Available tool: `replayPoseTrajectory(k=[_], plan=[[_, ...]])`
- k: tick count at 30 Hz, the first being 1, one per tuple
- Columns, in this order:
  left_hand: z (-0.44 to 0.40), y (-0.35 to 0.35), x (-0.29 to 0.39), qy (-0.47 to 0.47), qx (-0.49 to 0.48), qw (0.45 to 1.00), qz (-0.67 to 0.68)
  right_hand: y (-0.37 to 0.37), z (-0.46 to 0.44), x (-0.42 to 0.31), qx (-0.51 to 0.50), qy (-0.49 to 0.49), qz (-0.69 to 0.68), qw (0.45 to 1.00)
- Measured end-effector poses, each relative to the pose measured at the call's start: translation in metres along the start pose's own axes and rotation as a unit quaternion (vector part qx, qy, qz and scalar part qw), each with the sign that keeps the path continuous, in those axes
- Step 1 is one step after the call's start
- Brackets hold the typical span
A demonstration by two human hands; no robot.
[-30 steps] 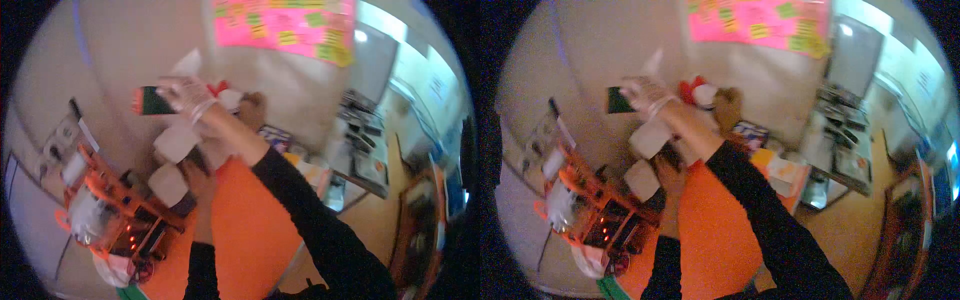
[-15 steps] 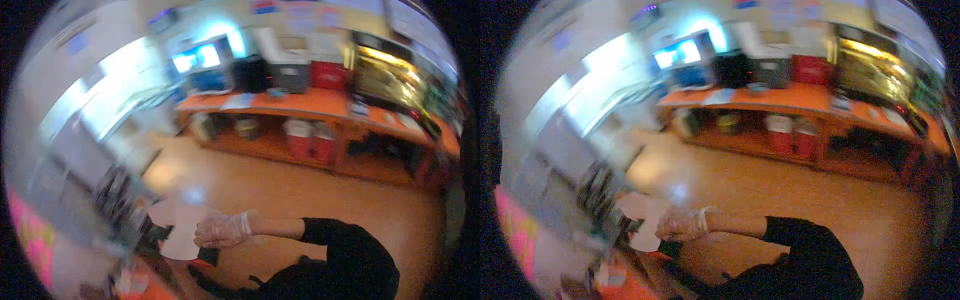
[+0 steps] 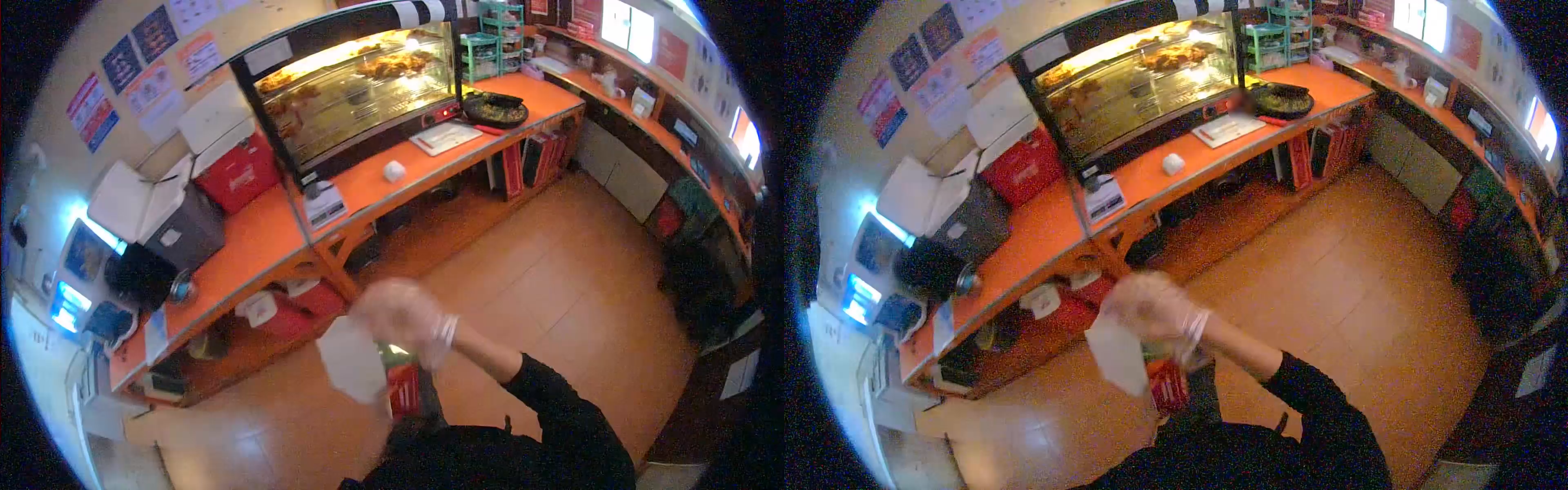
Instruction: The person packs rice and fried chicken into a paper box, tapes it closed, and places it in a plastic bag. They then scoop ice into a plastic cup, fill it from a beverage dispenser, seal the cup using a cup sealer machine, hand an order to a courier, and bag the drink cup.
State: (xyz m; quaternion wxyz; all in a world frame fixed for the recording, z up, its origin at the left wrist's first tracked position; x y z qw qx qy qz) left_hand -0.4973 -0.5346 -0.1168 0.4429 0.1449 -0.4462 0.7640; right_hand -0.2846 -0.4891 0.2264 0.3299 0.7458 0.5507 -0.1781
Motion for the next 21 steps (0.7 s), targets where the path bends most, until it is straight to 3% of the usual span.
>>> replayPoseTrajectory(k=[3, 5, 7, 9, 11, 13, 14, 17, 19, 20, 21], plan=[[-0.111, -0.037, 0.030, -0.034, 0.010, 0.999, 0.012, 0.079, -0.062, 0.170, 0.069, -0.129, 0.213, 0.966], [-0.194, -0.054, 0.077, -0.093, 0.032, 0.995, 0.024, 0.111, -0.085, 0.311, 0.030, -0.291, 0.395, 0.871], [-0.247, -0.070, 0.122, -0.153, 0.081, 0.985, 0.027, 0.120, -0.117, 0.422, -0.028, -0.379, 0.428, 0.820], [-0.271, -0.120, 0.170, -0.218, 0.128, 0.968, 0.013, 0.113, -0.144, 0.533, -0.033, -0.343, 0.465, 0.816], [-0.293, -0.139, 0.204, -0.279, 0.177, 0.944, -0.012, 0.102, -0.165, 0.578, -0.034, -0.315, 0.494, 0.809], [-0.335, -0.141, 0.213, -0.310, 0.197, 0.930, 0.000, 0.087, -0.161, 0.631, -0.135, -0.422, 0.465, 0.766], [-0.347, -0.152, 0.216, -0.312, 0.197, 0.929, -0.005, 0.079, -0.163, 0.651, -0.134, -0.425, 0.460, 0.768], [-0.334, -0.231, 0.229, -0.326, 0.236, 0.914, -0.048, 0.075, -0.131, 0.706, -0.211, -0.534, 0.477, 0.665], [-0.335, -0.259, 0.228, -0.357, 0.284, 0.884, -0.099, 0.070, -0.157, 0.665, -0.315, -0.512, 0.201, 0.773], [-0.343, -0.278, 0.222, -0.327, 0.262, 0.901, -0.116, 0.069, -0.166, 0.639, -0.343, -0.481, 0.049, 0.806], [-0.366, -0.274, 0.211, -0.324, 0.259, 0.902, -0.119, 0.075, -0.186, 0.613, -0.328, -0.394, -0.077, 0.855]])
Point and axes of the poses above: each hand's wrist, its own z-axis away from the middle knuckle, its own y-axis out of the back of the hand, x = y × z, the point moved 8 cm from there along -z, towards the middle knuckle, and after that the axes turned 6 degrees about x, right-handed, at the moved point
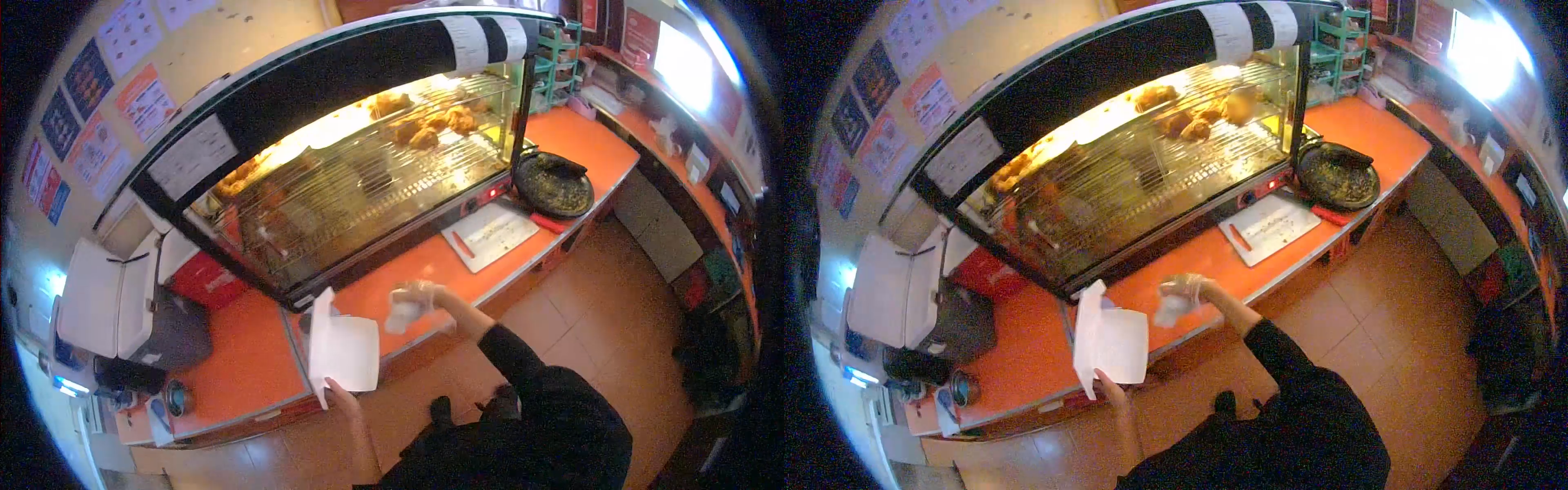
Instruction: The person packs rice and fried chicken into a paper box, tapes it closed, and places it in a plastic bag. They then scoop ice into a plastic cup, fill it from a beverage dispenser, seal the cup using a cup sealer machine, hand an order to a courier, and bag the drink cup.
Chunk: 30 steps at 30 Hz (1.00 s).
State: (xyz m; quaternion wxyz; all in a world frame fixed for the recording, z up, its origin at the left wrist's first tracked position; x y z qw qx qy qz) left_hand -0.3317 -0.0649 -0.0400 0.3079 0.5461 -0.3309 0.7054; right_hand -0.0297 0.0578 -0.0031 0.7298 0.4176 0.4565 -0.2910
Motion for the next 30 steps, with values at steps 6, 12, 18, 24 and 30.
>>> replayPoseTrajectory(k=[6, 12, 18, 24, 30], plan=[[0.081, -0.162, -0.032, 0.086, -0.213, 0.969, 0.090, 0.016, 0.088, -0.091, 0.122, 0.022, 0.070, 0.990], [0.149, -0.276, -0.082, 0.203, -0.382, 0.846, 0.312, 0.120, 0.116, -0.048, 0.322, 0.218, 0.313, 0.867], [0.186, -0.323, -0.086, 0.247, -0.196, 0.887, 0.338, 0.438, 0.201, -0.049, 0.634, 0.007, 0.271, 0.724], [0.216, -0.320, -0.119, 0.256, -0.230, 0.884, 0.316, 0.479, 0.186, -0.027, 0.705, 0.139, 0.307, 0.624], [0.222, -0.334, -0.098, 0.179, -0.203, 0.931, 0.244, 0.470, 0.137, -0.030, 0.502, 0.258, 0.398, 0.723]])
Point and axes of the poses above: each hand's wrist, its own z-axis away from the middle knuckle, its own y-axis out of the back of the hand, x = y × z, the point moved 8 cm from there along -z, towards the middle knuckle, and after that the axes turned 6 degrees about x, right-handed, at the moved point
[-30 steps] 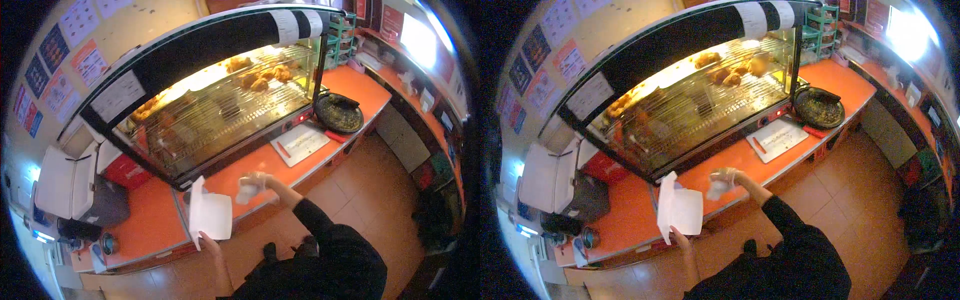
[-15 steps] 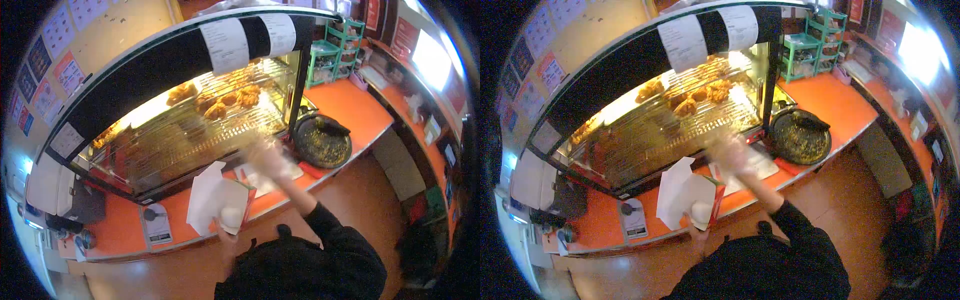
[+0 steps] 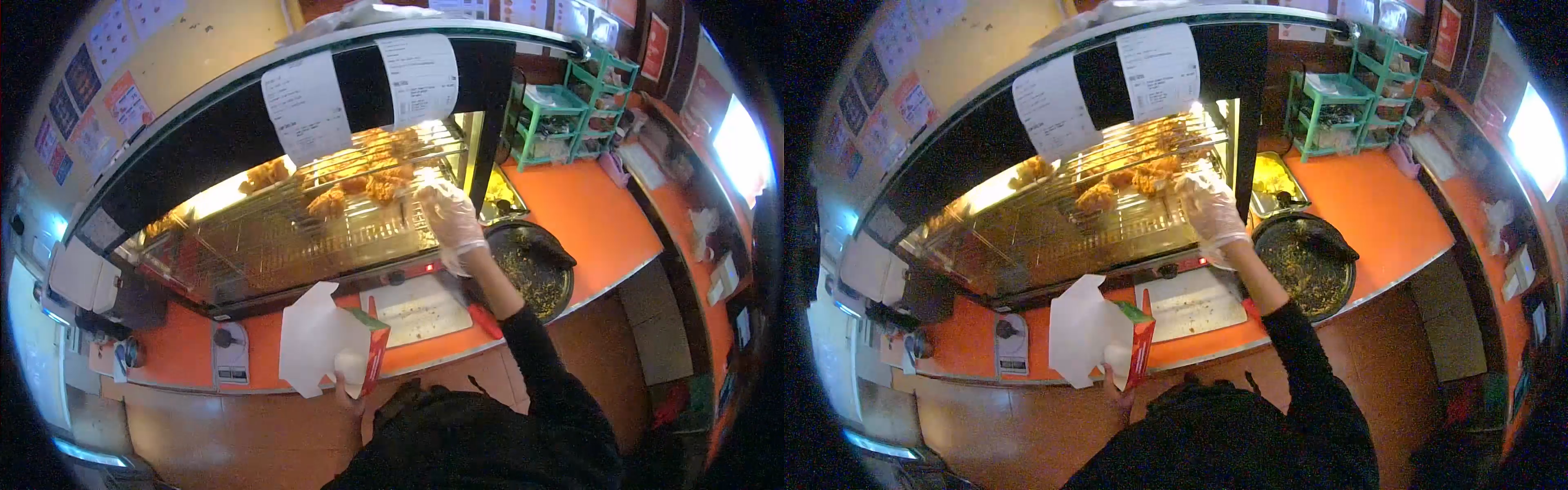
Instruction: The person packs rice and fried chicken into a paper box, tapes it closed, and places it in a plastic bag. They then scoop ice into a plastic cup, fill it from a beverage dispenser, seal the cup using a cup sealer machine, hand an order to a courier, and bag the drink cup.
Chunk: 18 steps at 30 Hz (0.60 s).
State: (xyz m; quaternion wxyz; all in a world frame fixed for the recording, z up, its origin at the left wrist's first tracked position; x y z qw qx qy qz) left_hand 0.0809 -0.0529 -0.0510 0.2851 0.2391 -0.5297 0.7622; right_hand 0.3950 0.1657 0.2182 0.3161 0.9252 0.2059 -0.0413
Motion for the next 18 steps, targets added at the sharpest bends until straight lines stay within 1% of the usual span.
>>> replayPoseTrajectory(k=[1, 2, 3, 4, 5, 6, 7, 8, 9, 10, 11, 12, 14, 16, 18], plan=[[0.005, -0.007, 0.006, -0.008, 0.013, 0.999, -0.030, 0.004, -0.008, -0.008, 0.032, -0.009, -0.008, 0.999], [0.006, -0.012, 0.010, -0.016, 0.026, 0.998, -0.060, -0.013, -0.014, -0.009, -0.052, -0.086, -0.049, 0.994], [0.003, -0.007, 0.008, -0.012, 0.024, 0.998, -0.065, -0.016, -0.025, -0.022, -0.130, -0.167, -0.076, 0.974], [0.003, -0.004, 0.023, -0.156, 0.014, 0.944, -0.291, -0.019, -0.034, -0.039, -0.210, -0.189, -0.075, 0.957], [0.002, -0.009, 0.026, -0.216, -0.003, 0.891, -0.399, -0.054, -0.027, -0.037, -0.004, -0.056, 0.075, 0.996], [0.002, -0.013, 0.029, -0.279, -0.009, 0.822, -0.496, -0.058, -0.031, -0.038, -0.070, -0.105, 0.025, 0.992], [-0.011, 0.011, 0.016, -0.118, 0.033, 0.957, -0.263, -0.061, -0.033, -0.040, -0.132, -0.160, -0.018, 0.978], [-0.017, 0.022, 0.003, -0.018, 0.045, 0.988, -0.143, -0.075, -0.030, -0.043, -0.082, -0.078, 0.085, 0.990], [-0.021, 0.034, -0.012, 0.076, 0.080, 0.994, -0.017, -0.078, -0.022, -0.036, -0.089, -0.092, 0.093, 0.987], [-0.026, 0.043, -0.017, 0.060, 0.069, 0.996, 0.017, -0.058, -0.019, -0.039, 0.008, -0.096, 0.035, 0.995], [-0.031, 0.052, -0.022, 0.046, 0.057, 0.996, 0.051, -0.041, -0.009, -0.036, 0.052, -0.100, 0.011, 0.994], [-0.029, 0.055, -0.021, 0.042, 0.068, 0.996, 0.048, -0.019, -0.001, -0.036, 0.096, -0.102, -0.014, 0.990], [-0.021, 0.048, -0.013, 0.033, 0.099, 0.995, 0.003, 0.039, 0.017, -0.027, -0.008, -0.168, -0.103, 0.980], [-0.010, 0.040, -0.009, 0.031, 0.119, 0.992, -0.031, 0.063, 0.076, 0.009, 0.012, -0.173, -0.082, 0.981], [0.000, 0.030, -0.008, 0.026, 0.135, 0.989, -0.056, 0.077, 0.137, 0.073, -0.024, -0.312, 0.003, 0.950]])
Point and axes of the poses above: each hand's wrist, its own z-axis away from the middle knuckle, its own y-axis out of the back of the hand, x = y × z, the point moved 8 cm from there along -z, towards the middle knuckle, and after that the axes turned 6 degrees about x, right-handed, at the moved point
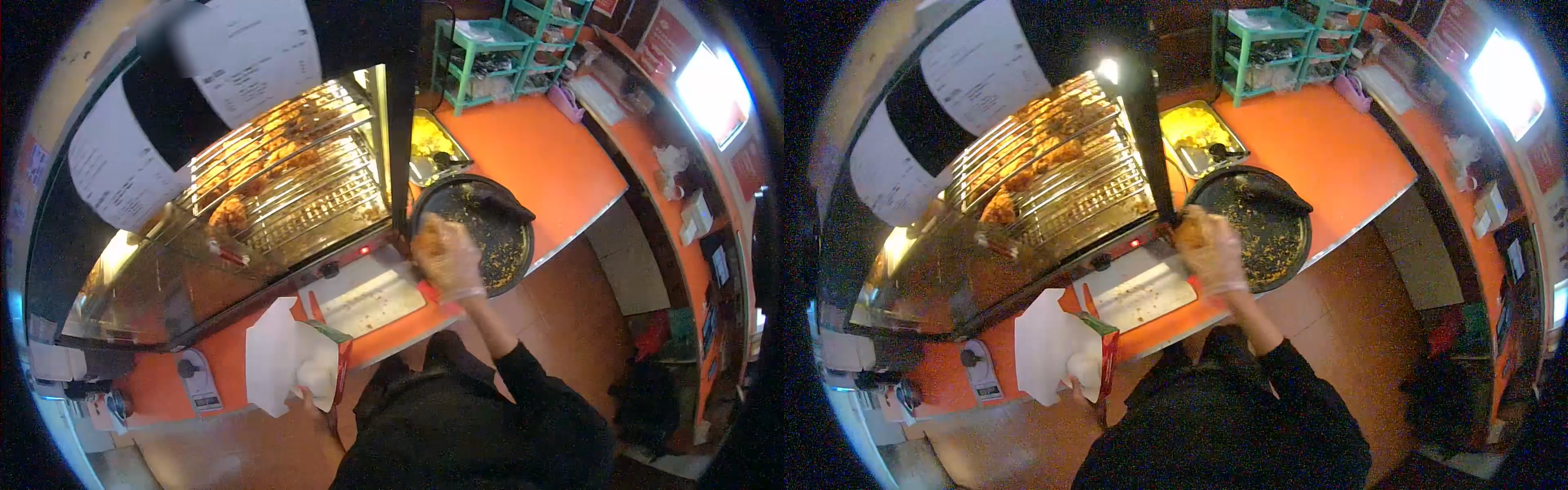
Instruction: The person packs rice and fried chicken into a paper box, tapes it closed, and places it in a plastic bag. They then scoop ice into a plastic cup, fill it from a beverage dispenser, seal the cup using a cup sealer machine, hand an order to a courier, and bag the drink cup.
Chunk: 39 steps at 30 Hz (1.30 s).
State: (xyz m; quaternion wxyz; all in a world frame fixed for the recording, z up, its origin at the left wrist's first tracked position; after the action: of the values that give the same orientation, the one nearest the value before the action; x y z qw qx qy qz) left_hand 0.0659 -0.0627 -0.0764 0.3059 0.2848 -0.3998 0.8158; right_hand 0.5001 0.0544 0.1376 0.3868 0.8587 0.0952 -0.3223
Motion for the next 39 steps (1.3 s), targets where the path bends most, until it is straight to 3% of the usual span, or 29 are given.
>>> replayPoseTrajectory(k=[2, 3, 5, 6, 8, 9, 10, 12, 13, 15, 16, 17, 18, 20, 21, 22, 23, 25, 26, 28, 30, 32, 34, 35, 37, 38, 39], plan=[[0.012, -0.010, -0.006, -0.008, 0.012, 1.000, -0.021, -0.016, 0.005, 0.100, -0.161, -0.108, 0.262, 0.945], [0.018, -0.017, -0.011, -0.013, 0.017, 0.999, -0.030, -0.020, 0.007, 0.132, -0.163, -0.104, 0.260, 0.946], [0.035, -0.036, -0.024, -0.021, 0.032, 0.998, -0.043, -0.034, 0.001, 0.159, -0.187, 0.050, 0.232, 0.953], [0.043, -0.048, -0.033, -0.026, 0.041, 0.998, -0.049, -0.025, -0.013, 0.158, -0.192, 0.064, 0.227, 0.952], [0.063, -0.074, -0.051, -0.029, 0.064, 0.995, -0.067, 0.000, -0.043, 0.162, -0.242, -0.070, 0.073, 0.965], [0.075, -0.089, -0.062, -0.032, 0.077, 0.993, -0.079, 0.002, -0.058, 0.184, -0.174, 0.055, 0.106, 0.977], [0.088, -0.103, -0.075, -0.030, 0.094, 0.991, -0.091, 0.016, -0.080, 0.189, -0.131, 0.093, 0.187, 0.969], [0.114, -0.130, -0.103, -0.020, 0.130, 0.985, -0.114, -0.013, -0.099, 0.257, -0.202, 0.089, 0.235, 0.947], [0.124, -0.141, -0.118, -0.020, 0.128, 0.987, -0.099, -0.039, -0.102, 0.282, -0.279, 0.033, 0.207, 0.937], [0.138, -0.149, -0.156, -0.030, 0.078, 0.996, 0.001, -0.060, -0.099, 0.299, -0.261, 0.052, 0.198, 0.943], [0.147, -0.149, -0.173, -0.033, 0.066, 0.997, 0.036, -0.066, -0.098, 0.303, -0.237, 0.060, 0.192, 0.950], [0.153, -0.144, -0.189, -0.014, 0.081, 0.994, 0.066, -0.042, -0.090, 0.274, -0.150, 0.144, 0.147, 0.967], [0.160, -0.139, -0.207, 0.004, 0.096, 0.990, 0.101, -0.032, -0.085, 0.258, -0.139, 0.146, 0.161, 0.966], [0.189, -0.147, -0.224, 0.021, 0.130, 0.981, 0.146, -0.021, -0.078, 0.238, -0.221, 0.052, 0.133, 0.965], [0.205, -0.163, -0.215, 0.039, 0.159, 0.978, 0.128, -0.038, -0.076, 0.249, -0.281, 0.041, 0.043, 0.958], [0.217, -0.170, -0.214, 0.057, 0.184, 0.975, 0.110, -0.054, -0.074, 0.246, -0.406, -0.010, 0.079, 0.910], [0.209, -0.145, -0.225, -0.010, 0.151, 0.987, 0.058, -0.072, -0.072, 0.252, -0.482, -0.052, 0.047, 0.873], [0.227, -0.172, -0.198, -0.055, 0.144, 0.986, 0.064, -0.099, -0.058, 0.269, -0.610, -0.161, -0.046, 0.774], [0.228, -0.184, -0.184, -0.098, 0.130, 0.984, 0.069, -0.083, -0.062, 0.242, -0.612, -0.148, -0.046, 0.776], [0.214, -0.146, -0.202, -0.120, 0.111, 0.981, 0.108, -0.001, -0.099, 0.169, -0.396, -0.134, -0.125, 0.900], [0.218, -0.127, -0.210, -0.095, 0.139, 0.983, 0.071, 0.022, -0.103, 0.155, -0.327, -0.114, -0.222, 0.911], [0.219, -0.126, -0.207, -0.086, 0.150, 0.983, 0.062, 0.041, -0.082, 0.139, -0.381, -0.155, -0.214, 0.886], [0.217, -0.136, -0.194, -0.091, 0.153, 0.981, 0.073, 0.029, -0.056, 0.139, -0.411, 0.016, 0.004, 0.912], [0.221, -0.144, -0.185, -0.089, 0.148, 0.982, 0.072, 0.017, -0.048, 0.155, -0.406, 0.014, 0.006, 0.914], [0.221, -0.170, -0.155, -0.173, 0.084, 0.977, 0.089, -0.017, -0.045, 0.182, -0.485, 0.080, 0.059, 0.869], [0.224, -0.157, -0.166, -0.159, 0.082, 0.980, 0.086, -0.016, -0.049, 0.185, -0.555, -0.002, 0.008, 0.832], [0.211, -0.140, -0.179, -0.123, 0.080, 0.984, 0.099, -0.010, -0.057, 0.183, -0.530, -0.038, 0.038, 0.846]])
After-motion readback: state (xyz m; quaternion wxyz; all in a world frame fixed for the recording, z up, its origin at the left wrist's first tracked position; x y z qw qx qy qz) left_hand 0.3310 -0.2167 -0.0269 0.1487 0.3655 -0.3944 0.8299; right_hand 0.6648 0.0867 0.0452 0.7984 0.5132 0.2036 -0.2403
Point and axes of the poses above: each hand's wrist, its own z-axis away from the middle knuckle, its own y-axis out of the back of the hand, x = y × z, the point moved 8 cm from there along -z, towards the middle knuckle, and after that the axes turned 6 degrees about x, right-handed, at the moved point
